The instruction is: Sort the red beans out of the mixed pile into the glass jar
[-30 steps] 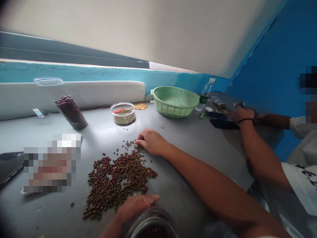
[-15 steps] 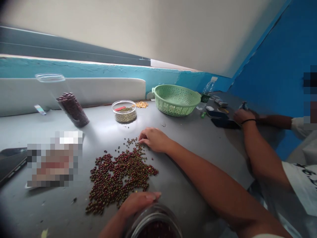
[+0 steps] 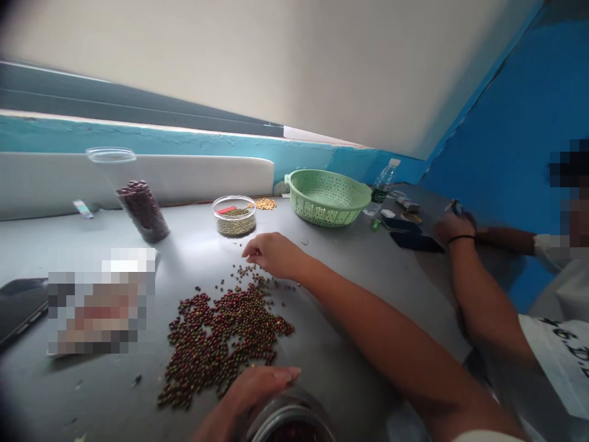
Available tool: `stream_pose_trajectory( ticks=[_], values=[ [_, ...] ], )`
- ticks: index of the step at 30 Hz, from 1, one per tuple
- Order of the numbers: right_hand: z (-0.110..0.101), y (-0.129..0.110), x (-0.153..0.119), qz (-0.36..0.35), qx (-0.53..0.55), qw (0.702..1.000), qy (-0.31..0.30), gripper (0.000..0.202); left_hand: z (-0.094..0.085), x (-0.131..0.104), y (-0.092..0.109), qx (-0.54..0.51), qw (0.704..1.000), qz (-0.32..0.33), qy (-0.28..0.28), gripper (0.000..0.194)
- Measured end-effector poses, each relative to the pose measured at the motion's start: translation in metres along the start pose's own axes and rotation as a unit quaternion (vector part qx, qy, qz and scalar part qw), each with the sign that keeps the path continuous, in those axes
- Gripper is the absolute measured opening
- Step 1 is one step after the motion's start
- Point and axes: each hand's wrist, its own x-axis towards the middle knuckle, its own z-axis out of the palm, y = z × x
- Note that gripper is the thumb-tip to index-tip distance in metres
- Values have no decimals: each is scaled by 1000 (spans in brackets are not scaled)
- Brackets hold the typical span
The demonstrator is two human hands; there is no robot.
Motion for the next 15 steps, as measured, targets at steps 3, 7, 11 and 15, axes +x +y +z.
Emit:
stream_pose_trajectory(
  ticks=[3,7,11,15],
  values=[
    [6,0,9,2,-54,998,-42,11,3,1,-1,-2,1000,-10,-3,42],
    [15,6,10,-13,-95,993,-71,11,9,3,-3,-15,1000,-19,2,46],
    [17,9,9,-43,-123,987,-90,12,11,4,-1,-29,999,-17,12,50],
    [19,9,8,-37,-139,985,-92,11,8,3,4,-31,999,-16,12,50]
  ],
)
